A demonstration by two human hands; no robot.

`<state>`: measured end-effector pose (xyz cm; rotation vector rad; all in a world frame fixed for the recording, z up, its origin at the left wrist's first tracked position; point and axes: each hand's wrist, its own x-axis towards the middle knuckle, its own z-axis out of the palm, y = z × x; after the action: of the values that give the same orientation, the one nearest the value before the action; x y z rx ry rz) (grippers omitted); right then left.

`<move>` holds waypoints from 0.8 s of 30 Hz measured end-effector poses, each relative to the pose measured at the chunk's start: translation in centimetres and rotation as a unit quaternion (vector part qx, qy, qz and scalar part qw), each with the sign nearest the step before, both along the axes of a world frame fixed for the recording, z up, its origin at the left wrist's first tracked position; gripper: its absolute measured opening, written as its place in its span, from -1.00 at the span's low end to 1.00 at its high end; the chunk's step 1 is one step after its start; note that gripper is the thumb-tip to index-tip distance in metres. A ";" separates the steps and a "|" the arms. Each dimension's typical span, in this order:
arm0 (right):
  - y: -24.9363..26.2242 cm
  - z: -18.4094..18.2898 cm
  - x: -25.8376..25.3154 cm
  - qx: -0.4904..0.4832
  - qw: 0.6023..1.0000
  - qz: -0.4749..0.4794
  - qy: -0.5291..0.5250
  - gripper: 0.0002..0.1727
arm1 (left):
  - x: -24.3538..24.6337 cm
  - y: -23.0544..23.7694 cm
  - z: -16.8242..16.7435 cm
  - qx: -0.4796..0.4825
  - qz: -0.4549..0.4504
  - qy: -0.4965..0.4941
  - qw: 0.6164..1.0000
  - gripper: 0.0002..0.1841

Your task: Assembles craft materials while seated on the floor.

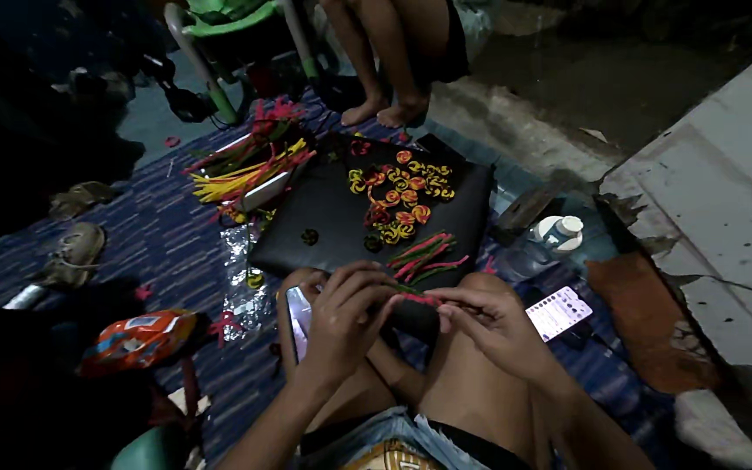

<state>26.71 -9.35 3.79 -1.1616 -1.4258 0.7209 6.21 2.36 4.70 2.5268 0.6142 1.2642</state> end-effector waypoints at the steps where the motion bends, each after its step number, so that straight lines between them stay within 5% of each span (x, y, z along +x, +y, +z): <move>1: 0.0 0.1 -0.1 -0.004 1.000 -0.001 0.002 -0.70 | 0.0 0.0 -0.1 0.005 0.002 -0.003 1.000 -0.88; 6: 0.2 0.2 -0.3 0.004 1.000 -0.017 0.006 -0.64 | 0.2 0.0 -0.6 0.080 0.027 -0.026 0.996 -0.92; 15: 0.7 -0.6 -0.1 0.090 0.976 -0.118 -0.161 -0.73 | 0.6 0.0 -0.7 -0.077 0.004 -0.025 0.997 -0.80; 21: 1.1 -1.0 0.0 0.116 0.942 -0.165 -0.267 -0.75 | 1.1 -0.2 -0.5 0.046 0.045 -0.028 0.998 -0.85; 24: 1.1 -1.1 0.3 0.146 0.931 -0.162 -0.293 -0.78 | 1.2 -0.1 0.8 0.025 0.007 0.018 1.000 -0.82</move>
<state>26.97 -8.22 2.71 -1.3890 -1.6941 -0.0921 7.46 2.22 5.54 2.5945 0.6177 1.2579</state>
